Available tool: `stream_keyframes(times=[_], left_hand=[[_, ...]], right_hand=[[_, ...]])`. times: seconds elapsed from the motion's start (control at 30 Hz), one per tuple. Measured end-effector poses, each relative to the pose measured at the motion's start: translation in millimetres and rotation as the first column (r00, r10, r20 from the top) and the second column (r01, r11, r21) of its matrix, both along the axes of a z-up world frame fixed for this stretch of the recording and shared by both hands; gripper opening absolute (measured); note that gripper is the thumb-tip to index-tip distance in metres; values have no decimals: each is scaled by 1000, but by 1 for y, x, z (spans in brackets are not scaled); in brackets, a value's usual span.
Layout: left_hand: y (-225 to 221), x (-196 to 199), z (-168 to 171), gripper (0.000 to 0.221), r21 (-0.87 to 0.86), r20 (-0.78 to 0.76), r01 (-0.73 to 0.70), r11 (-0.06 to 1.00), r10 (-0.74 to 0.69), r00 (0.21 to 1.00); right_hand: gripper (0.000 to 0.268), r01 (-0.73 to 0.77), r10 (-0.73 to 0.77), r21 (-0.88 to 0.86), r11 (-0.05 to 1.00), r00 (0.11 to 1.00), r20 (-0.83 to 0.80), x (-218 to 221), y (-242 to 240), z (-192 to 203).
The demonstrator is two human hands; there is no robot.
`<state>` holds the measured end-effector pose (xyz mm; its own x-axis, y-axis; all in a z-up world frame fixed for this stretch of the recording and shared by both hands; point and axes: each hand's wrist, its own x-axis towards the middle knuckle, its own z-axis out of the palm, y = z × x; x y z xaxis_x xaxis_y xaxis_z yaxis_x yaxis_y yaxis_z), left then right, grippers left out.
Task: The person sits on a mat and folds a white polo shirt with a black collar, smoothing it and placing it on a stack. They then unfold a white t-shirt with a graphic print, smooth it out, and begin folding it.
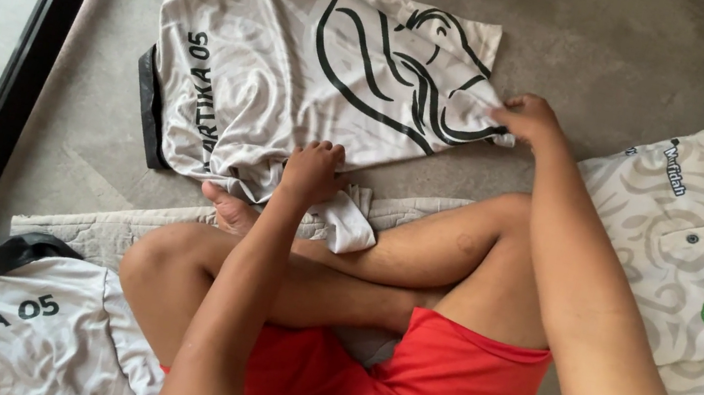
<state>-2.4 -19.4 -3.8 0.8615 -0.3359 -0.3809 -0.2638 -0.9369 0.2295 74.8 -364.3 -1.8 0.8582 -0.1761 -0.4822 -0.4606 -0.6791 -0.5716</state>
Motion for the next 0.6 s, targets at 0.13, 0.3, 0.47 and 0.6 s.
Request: stream_keyframes(times=[0.13, 0.3, 0.47, 0.6], left_hand=[[2, 2, -24, 36, 32, 38, 36, 999, -37, 999], [-1, 4, -26, 26, 79, -10, 63, 995, -63, 998], [-14, 2, 11, 29, -30, -3, -79, 996, 79, 997], [-50, 20, 1, 28, -261, 267, -236, 936, 305, 914]], right_hand=[[48, 5, -4, -87, 996, 1000, 13, 17, -5, -27], [27, 62, -64, -44, 997, 996, -58, 23, -27, -61], [43, -48, 30, -111, 993, 988, -153, 14, -8, -22], [40, 214, -194, -71, 974, 956, 221, 49, -24, -71]])
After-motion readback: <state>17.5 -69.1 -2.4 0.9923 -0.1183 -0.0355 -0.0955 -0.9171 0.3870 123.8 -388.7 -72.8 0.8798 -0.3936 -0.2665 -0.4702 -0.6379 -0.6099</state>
